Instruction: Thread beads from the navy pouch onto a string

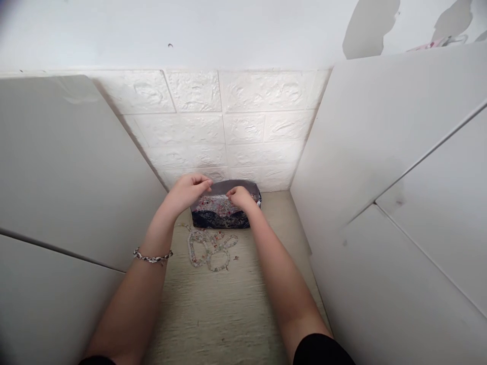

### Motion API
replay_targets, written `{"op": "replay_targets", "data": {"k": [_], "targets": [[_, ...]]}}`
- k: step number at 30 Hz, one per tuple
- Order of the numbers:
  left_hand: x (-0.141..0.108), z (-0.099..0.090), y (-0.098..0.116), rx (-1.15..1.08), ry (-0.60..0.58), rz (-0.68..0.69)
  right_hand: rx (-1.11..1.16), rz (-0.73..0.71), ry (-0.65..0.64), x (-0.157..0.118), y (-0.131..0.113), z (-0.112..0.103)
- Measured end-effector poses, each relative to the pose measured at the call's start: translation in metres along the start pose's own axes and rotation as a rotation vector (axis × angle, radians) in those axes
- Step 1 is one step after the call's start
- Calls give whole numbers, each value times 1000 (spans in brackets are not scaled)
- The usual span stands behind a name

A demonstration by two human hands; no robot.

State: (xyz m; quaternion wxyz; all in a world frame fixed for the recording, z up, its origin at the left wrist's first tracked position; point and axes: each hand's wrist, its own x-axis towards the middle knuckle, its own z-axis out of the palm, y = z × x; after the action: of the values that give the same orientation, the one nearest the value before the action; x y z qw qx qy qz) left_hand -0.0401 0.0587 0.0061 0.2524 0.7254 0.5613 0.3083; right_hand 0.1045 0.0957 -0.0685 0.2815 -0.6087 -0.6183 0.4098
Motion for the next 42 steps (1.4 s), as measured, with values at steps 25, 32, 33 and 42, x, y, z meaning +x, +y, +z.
{"op": "replay_targets", "data": {"k": [25,32,33,42], "targets": [[14,31,-21,43,-4,62,1554,134,-35,-10,0,2],[15,33,-20,13,63,77,1571,104,9,-10,0,4],[14,33,-19,14,63,72,1577,108,3,-10,-1,4],[11,34,-13,-47,-12,29,1549,18,-118,-15,-5,12]]}}
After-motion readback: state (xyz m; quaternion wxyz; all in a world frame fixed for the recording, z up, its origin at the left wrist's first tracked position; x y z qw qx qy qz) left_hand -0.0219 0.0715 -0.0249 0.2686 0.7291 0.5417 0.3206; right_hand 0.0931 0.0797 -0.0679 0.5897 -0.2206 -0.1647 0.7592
